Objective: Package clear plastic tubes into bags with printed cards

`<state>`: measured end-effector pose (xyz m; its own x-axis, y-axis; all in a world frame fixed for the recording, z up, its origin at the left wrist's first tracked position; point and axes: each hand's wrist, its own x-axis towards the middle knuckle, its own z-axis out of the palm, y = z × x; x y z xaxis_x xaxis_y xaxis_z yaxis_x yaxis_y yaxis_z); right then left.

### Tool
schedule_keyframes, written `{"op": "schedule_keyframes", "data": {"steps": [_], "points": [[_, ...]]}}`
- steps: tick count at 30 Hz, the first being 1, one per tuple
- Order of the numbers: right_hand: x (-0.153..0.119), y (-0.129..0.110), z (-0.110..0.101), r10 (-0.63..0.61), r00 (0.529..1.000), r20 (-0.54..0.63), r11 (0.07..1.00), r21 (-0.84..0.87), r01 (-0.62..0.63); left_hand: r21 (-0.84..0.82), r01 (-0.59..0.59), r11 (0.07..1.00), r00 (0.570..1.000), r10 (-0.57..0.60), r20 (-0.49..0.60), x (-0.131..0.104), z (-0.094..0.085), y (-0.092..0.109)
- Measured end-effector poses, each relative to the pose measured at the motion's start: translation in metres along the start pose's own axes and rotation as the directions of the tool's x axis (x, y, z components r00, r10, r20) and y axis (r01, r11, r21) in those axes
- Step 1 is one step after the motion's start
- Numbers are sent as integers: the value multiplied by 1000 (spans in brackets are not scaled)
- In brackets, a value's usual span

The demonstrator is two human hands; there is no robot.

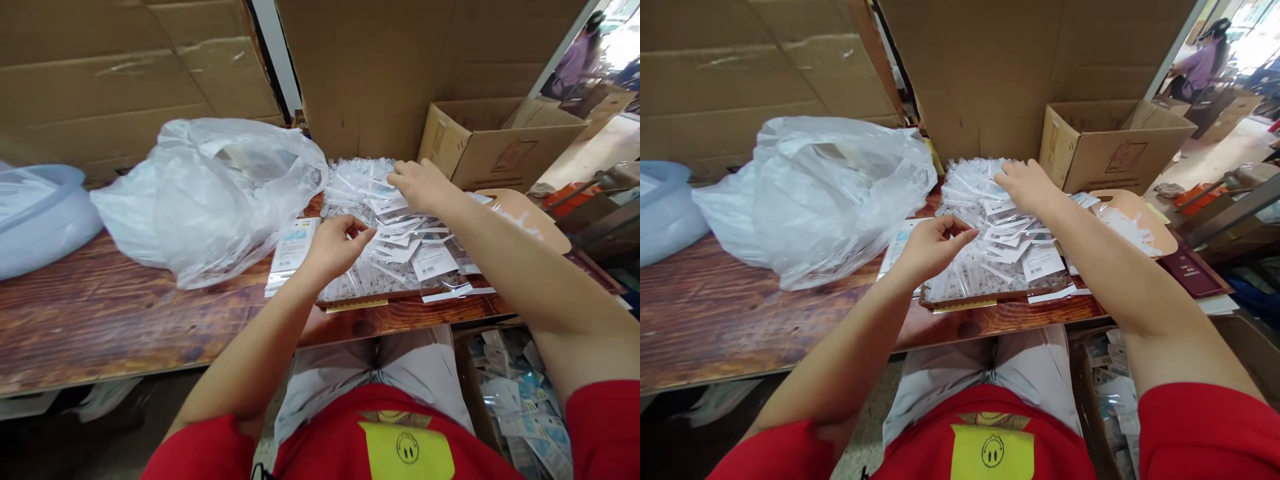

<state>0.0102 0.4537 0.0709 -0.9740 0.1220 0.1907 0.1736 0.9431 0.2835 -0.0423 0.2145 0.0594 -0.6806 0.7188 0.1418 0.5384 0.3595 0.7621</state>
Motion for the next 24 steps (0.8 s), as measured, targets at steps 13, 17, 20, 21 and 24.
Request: {"op": "schedule_keyframes", "data": {"steps": [13,17,20,21,24], "points": [[15,10,-15,91,928,-362,992,114,-53,-161,-123,979,978,91,-189,-20,-18,-22],[-25,-21,-49,227,763,-605,853,502,144,-128,-305,944,826,196,-528,-23,-30,-35],[-70,-59,-67,339,847,-410,554,814,172,-373,-422,826,864,243,-440,-34,-38,-31],[-86,-71,-69,326,894,-308,439,887,145,-488,-421,764,896,269,-352,-40,-40,-28],[-127,-99,-65,248,968,-39,68,997,22,-731,-273,626,949,300,-97,-70,-33,-21]]}}
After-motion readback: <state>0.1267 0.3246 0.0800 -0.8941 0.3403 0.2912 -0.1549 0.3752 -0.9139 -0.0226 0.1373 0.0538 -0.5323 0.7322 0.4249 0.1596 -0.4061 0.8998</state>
